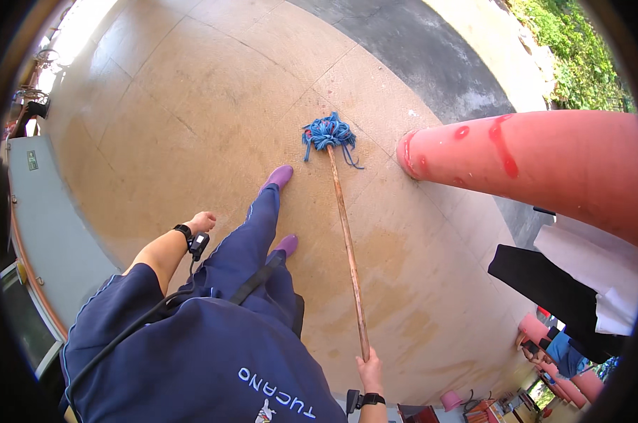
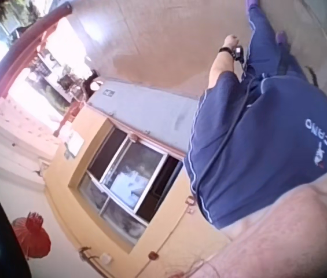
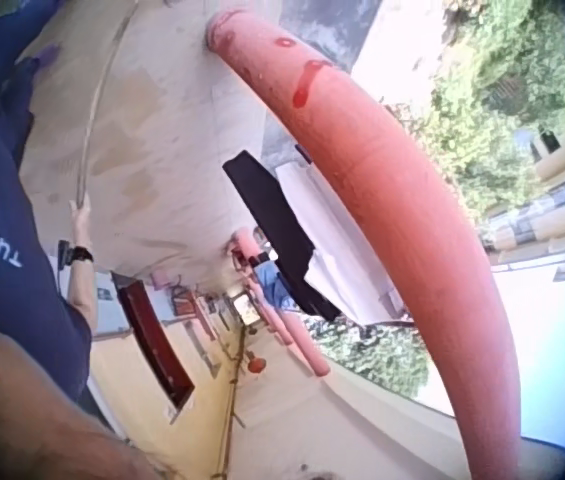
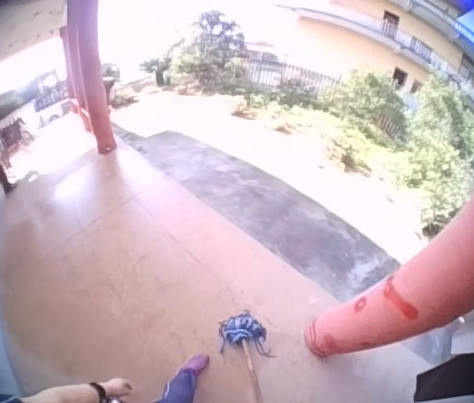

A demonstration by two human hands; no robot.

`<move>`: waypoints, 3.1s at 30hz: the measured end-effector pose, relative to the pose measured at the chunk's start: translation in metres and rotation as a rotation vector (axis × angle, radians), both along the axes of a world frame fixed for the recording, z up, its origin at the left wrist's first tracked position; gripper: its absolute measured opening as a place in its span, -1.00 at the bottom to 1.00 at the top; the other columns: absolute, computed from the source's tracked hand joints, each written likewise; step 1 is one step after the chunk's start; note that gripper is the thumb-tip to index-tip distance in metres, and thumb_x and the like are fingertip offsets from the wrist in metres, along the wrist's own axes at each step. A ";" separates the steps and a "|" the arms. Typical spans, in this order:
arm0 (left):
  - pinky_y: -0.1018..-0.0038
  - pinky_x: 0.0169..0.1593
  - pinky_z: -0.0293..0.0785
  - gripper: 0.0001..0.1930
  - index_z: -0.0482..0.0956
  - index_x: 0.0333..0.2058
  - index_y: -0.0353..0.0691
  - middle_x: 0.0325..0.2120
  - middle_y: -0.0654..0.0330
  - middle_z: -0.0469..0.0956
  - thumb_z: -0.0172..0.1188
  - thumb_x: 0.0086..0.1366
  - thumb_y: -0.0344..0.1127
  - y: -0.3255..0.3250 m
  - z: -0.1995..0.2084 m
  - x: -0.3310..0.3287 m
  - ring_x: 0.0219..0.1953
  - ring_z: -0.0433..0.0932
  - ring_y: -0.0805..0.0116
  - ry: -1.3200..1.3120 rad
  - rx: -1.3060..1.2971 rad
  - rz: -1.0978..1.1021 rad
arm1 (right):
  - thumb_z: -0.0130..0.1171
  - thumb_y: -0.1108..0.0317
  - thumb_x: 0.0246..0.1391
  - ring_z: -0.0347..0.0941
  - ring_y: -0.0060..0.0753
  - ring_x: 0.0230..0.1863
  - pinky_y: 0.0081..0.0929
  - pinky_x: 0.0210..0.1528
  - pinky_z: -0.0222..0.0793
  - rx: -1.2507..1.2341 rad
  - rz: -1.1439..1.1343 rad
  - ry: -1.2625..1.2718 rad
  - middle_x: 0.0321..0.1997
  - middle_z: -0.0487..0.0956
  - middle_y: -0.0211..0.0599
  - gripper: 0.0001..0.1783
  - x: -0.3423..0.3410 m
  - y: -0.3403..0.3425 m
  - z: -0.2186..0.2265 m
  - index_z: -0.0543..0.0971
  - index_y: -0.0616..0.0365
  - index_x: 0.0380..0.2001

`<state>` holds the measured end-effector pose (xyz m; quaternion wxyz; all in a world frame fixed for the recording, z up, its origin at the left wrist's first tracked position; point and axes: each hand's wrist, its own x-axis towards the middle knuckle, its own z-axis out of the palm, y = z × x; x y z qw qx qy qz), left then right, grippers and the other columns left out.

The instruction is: Mopping the floor of an outdoor corridor or walkway.

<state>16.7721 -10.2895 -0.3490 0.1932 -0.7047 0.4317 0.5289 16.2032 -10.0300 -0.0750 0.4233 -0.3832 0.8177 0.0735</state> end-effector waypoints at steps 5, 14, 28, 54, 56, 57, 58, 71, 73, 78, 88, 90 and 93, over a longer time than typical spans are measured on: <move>0.44 -0.30 0.49 -0.67 0.50 -0.17 -0.30 -0.42 0.11 0.57 0.04 0.07 -0.33 -0.047 0.017 0.011 -0.39 0.56 0.34 0.052 -0.020 0.153 | 0.07 0.46 -0.09 0.47 -0.21 -0.57 -0.29 -0.50 0.39 -0.023 0.204 -0.068 -0.58 0.47 -0.07 -0.77 0.018 -0.204 -0.065 0.36 0.23 -0.29; 0.49 -0.37 0.48 -0.67 0.49 -0.17 -0.34 -0.52 0.15 0.55 0.06 0.05 -0.36 -0.074 0.033 0.076 -0.49 0.53 0.41 -0.023 -0.038 0.420 | -0.07 0.50 -0.10 0.42 -0.33 -0.73 -0.35 -0.76 0.27 -0.068 0.279 -0.323 -0.69 0.43 -0.17 -0.81 0.179 -0.590 -0.131 0.32 0.37 -0.36; 0.48 -0.34 0.46 -0.66 0.45 -0.12 -0.35 -0.47 0.14 0.55 0.01 0.11 -0.35 -0.082 0.048 0.085 -0.47 0.53 0.41 0.026 -0.171 0.304 | -0.06 0.06 0.08 0.42 0.15 -0.16 -0.01 -0.16 0.30 -0.202 0.164 -0.062 -0.27 0.52 0.08 -0.62 0.120 -0.361 -0.197 0.38 0.09 -0.16; 0.45 -0.32 0.52 -0.68 0.51 -0.16 -0.27 -0.40 0.11 0.58 0.05 0.08 -0.34 -0.053 0.036 -0.031 -0.42 0.57 0.33 0.061 0.023 -0.247 | 0.14 0.37 -0.12 0.43 -0.19 -0.61 -0.27 -0.53 0.36 -0.097 -0.573 -0.208 -0.64 0.43 -0.14 -0.67 0.216 0.135 -0.097 0.33 0.18 -0.25; 0.45 -0.32 0.51 -0.67 0.50 -0.16 -0.29 -0.41 0.10 0.57 0.05 0.07 -0.35 -0.079 0.042 -0.026 -0.43 0.56 0.34 0.045 0.014 -0.214 | 0.13 0.41 -0.11 0.34 -0.38 -0.70 -0.40 -0.65 0.28 -0.104 -0.706 -0.345 -0.69 0.36 -0.28 -0.72 0.195 0.047 -0.105 0.32 0.17 -0.30; 0.46 -0.33 0.50 -0.67 0.50 -0.15 -0.29 -0.41 0.11 0.57 0.05 0.07 -0.35 -0.095 0.051 -0.023 -0.44 0.56 0.35 0.045 0.001 -0.181 | 0.11 0.45 -0.10 0.25 -0.55 -0.77 -0.52 -0.75 0.20 -0.041 -0.850 -0.467 -0.73 0.30 -0.40 -0.77 0.181 -0.026 -0.100 0.31 0.16 -0.35; 0.47 -0.33 0.50 -0.66 0.49 -0.15 -0.30 -0.42 0.11 0.57 0.05 0.07 -0.35 -0.114 0.060 -0.026 -0.44 0.55 0.36 0.054 -0.011 -0.163 | 0.10 0.48 -0.07 0.19 -0.66 -0.83 -0.61 -0.83 0.08 -0.152 -0.949 -0.549 -0.74 0.29 -0.49 -0.80 0.171 -0.066 -0.111 0.30 0.11 -0.38; 0.47 -0.36 0.46 -0.66 0.47 -0.13 -0.32 -0.48 0.16 0.55 0.01 0.10 -0.33 -0.225 0.060 -0.015 -0.47 0.52 0.40 0.026 -0.193 -0.066 | -0.03 0.50 -0.11 0.37 -0.34 -0.79 -0.40 -0.79 0.32 -0.095 -0.628 -0.268 -0.65 0.41 -0.12 -0.77 0.132 -0.297 -0.170 0.22 0.28 -0.34; 0.48 -0.38 0.46 -0.66 0.47 -0.13 -0.31 -0.48 0.16 0.55 0.02 0.11 -0.33 -0.208 0.054 -0.040 -0.47 0.53 0.41 0.065 -0.166 -0.083 | -0.04 0.48 -0.10 0.38 -0.30 -0.79 -0.38 -0.79 0.32 -0.066 -0.608 -0.218 -0.68 0.42 -0.12 -0.75 0.144 -0.250 -0.172 0.22 0.24 -0.30; 0.49 -0.39 0.45 -0.68 0.48 -0.15 -0.29 -0.46 0.14 0.56 0.09 0.09 -0.34 -0.137 0.042 -0.111 -0.46 0.53 0.41 0.197 -0.039 -0.073 | -0.05 0.55 -0.15 0.38 -0.25 -0.72 -0.31 -0.73 0.28 -0.096 -0.559 -0.152 -0.61 0.38 -0.15 -0.77 0.177 -0.071 -0.167 0.25 0.17 -0.34; 0.42 -0.29 0.49 -0.74 0.59 -0.28 -0.22 -0.47 0.12 0.60 0.11 0.01 -0.33 -0.018 0.029 -0.118 -0.42 0.58 0.31 0.145 -0.092 -0.368 | 0.08 0.34 -0.14 0.44 0.19 -0.28 -0.03 -0.24 0.33 0.294 -0.453 -0.057 -0.36 0.51 0.16 -0.70 0.235 0.222 -0.023 0.35 0.20 -0.29; 0.41 -0.28 0.50 -0.73 0.59 -0.28 -0.23 -0.46 0.12 0.60 0.09 0.02 -0.33 0.001 0.024 -0.109 -0.42 0.58 0.30 0.122 -0.069 -0.328 | 0.08 0.34 -0.14 0.44 0.19 -0.27 -0.03 -0.24 0.33 0.298 -0.429 -0.046 -0.36 0.51 0.16 -0.71 0.219 0.242 -0.016 0.36 0.20 -0.30; 0.41 -0.30 0.51 -0.72 0.57 -0.26 -0.26 -0.45 0.11 0.60 0.09 0.02 -0.33 0.028 0.023 -0.095 -0.42 0.59 0.30 0.121 -0.044 -0.276 | 0.08 0.34 -0.14 0.44 0.19 -0.26 -0.04 -0.24 0.33 0.298 -0.376 -0.035 -0.36 0.51 0.15 -0.72 0.187 0.234 -0.018 0.37 0.20 -0.31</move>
